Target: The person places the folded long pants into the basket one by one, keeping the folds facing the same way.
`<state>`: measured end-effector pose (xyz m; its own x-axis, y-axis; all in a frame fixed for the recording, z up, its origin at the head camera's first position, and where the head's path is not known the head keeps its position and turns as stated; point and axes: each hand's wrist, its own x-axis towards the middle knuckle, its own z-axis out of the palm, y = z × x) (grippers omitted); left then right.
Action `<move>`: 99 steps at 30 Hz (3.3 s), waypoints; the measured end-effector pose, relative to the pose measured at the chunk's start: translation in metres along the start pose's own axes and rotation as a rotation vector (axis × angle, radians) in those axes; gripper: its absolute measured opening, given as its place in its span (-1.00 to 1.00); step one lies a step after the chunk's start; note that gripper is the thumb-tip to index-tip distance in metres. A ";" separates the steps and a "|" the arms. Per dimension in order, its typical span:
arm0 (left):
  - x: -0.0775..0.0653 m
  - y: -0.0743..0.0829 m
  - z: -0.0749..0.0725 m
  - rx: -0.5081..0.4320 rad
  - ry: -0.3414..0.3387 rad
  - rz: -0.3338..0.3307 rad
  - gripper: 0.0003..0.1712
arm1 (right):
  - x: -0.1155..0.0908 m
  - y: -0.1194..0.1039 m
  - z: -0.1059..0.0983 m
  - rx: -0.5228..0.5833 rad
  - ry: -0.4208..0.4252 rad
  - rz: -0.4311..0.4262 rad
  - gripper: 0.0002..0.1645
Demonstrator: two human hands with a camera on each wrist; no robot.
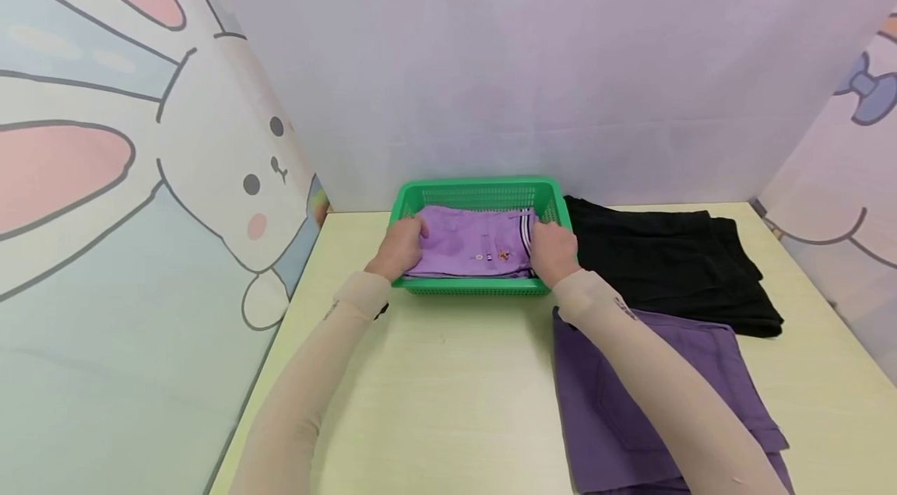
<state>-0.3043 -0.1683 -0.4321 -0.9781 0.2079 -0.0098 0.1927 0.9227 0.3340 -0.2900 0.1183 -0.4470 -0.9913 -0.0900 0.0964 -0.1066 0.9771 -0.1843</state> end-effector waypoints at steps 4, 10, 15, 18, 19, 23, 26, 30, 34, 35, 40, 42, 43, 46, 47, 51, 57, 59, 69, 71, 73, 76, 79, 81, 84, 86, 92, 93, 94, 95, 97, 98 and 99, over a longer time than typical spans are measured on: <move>0.000 0.001 0.002 0.143 -0.039 0.052 -0.71 | 0.000 -0.001 0.002 -0.070 -0.034 -0.021 -0.80; 0.000 0.008 0.008 0.309 -0.056 0.095 -0.87 | 0.000 0.000 0.006 -0.127 -0.061 -0.047 -0.86; -0.004 0.013 0.005 0.330 -0.105 0.070 -0.80 | -0.001 0.002 0.007 -0.104 -0.075 -0.078 -0.89; -0.007 0.017 -0.003 0.306 -0.134 0.038 -0.80 | -0.002 0.003 0.003 -0.081 -0.079 -0.101 -0.85; -0.008 0.018 -0.006 0.292 -0.139 0.027 -0.80 | -0.002 0.004 0.001 -0.068 -0.077 -0.112 -0.84; -0.013 0.021 -0.017 0.153 -0.139 0.000 -0.65 | -0.003 0.009 -0.007 0.023 -0.078 -0.149 -0.73; -0.017 0.023 -0.022 0.059 -0.141 0.025 -0.48 | -0.006 0.014 -0.013 0.124 -0.083 -0.152 -0.76; -0.026 0.028 -0.028 -0.053 -0.141 0.110 -0.41 | -0.014 0.019 -0.023 0.257 -0.076 -0.150 -0.87; -0.039 0.035 -0.033 -0.255 -0.144 0.141 -0.36 | -0.026 0.023 -0.039 0.377 -0.063 -0.137 -0.71; -0.043 0.038 -0.034 -0.312 -0.144 0.135 -0.35 | -0.029 0.024 -0.044 0.411 -0.058 -0.132 -0.67; -0.063 0.051 -0.037 -0.581 -0.124 0.098 -0.31 | -0.046 0.030 -0.063 0.546 -0.048 -0.116 -0.52; -0.070 0.057 -0.036 -0.687 -0.122 0.088 -0.30 | -0.052 0.034 -0.068 0.591 -0.061 -0.108 -0.48; -0.073 0.060 -0.036 -0.740 -0.124 0.080 -0.30 | -0.055 0.035 -0.070 0.614 -0.072 -0.102 -0.46; -0.083 0.068 -0.034 -0.866 -0.135 0.068 -0.29 | -0.064 0.039 -0.074 0.660 -0.092 -0.085 -0.37; -0.086 0.070 -0.033 -0.902 -0.141 0.066 -0.29 | -0.067 0.040 -0.075 0.673 -0.098 -0.079 -0.33; -0.097 0.080 -0.027 -0.978 -0.165 0.079 -0.28 | -0.078 0.045 -0.078 0.739 -0.123 -0.063 -0.19; -0.113 0.093 -0.005 -1.021 -0.217 0.096 -0.30 | -0.094 0.053 -0.077 0.840 -0.168 -0.038 -0.13; -0.118 0.096 0.003 -1.029 -0.237 0.101 -0.32 | -0.100 0.056 -0.075 0.850 -0.173 -0.033 -0.14; -0.132 0.102 0.026 -1.082 -0.320 0.101 -0.31 | -0.129 0.072 -0.057 0.801 -0.178 -0.008 -0.16; -0.132 0.101 0.033 -1.102 -0.345 0.093 -0.33 | -0.133 0.075 -0.054 0.780 -0.179 -0.004 -0.18; -0.132 0.101 0.041 -1.120 -0.373 0.083 -0.33 | -0.138 0.078 -0.052 0.761 -0.185 0.001 -0.19; -0.132 0.103 0.052 -1.136 -0.408 0.065 -0.35 | -0.143 0.083 -0.048 0.748 -0.203 0.011 -0.20; -0.133 0.106 0.063 -1.153 -0.439 0.051 -0.36 | -0.149 0.085 -0.041 0.780 -0.240 0.014 -0.24; -0.134 0.111 0.069 -1.168 -0.468 0.049 -0.36 | -0.153 0.085 -0.033 0.824 -0.285 0.013 -0.28; -0.138 0.119 0.079 -1.186 -0.520 0.052 -0.37 | -0.160 0.082 -0.020 0.883 -0.392 0.019 -0.31; -0.139 0.126 0.085 -1.200 -0.562 0.047 -0.38 | -0.164 0.082 -0.011 0.910 -0.469 0.044 -0.30; -0.141 0.149 0.108 -1.347 -0.681 -0.031 -0.45 | -0.170 0.088 0.006 0.952 -0.611 0.099 -0.25; -0.142 0.152 0.112 -1.368 -0.694 -0.042 -0.46 | -0.170 0.090 0.007 0.959 -0.617 0.100 -0.24; -0.142 0.156 0.115 -1.383 -0.703 -0.053 -0.46 | -0.171 0.093 0.008 0.968 -0.623 0.104 -0.24; -0.142 0.159 0.118 -1.391 -0.707 -0.065 -0.46 | -0.171 0.096 0.008 0.977 -0.625 0.112 -0.23; -0.143 0.164 0.123 -1.387 -0.715 -0.080 -0.44 | -0.173 0.103 0.008 0.994 -0.628 0.128 -0.22; -0.144 0.165 0.125 -1.382 -0.718 -0.086 -0.43 | -0.173 0.106 0.007 0.999 -0.628 0.141 -0.21; -0.145 0.167 0.126 -1.377 -0.720 -0.096 -0.41 | -0.174 0.110 0.007 1.002 -0.630 0.154 -0.21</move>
<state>-0.1208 -0.0037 -0.4942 -0.6618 0.6462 -0.3799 -0.4784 0.0262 0.8778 -0.1293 0.2400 -0.4906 -0.8328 -0.3377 -0.4387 0.2807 0.4254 -0.8604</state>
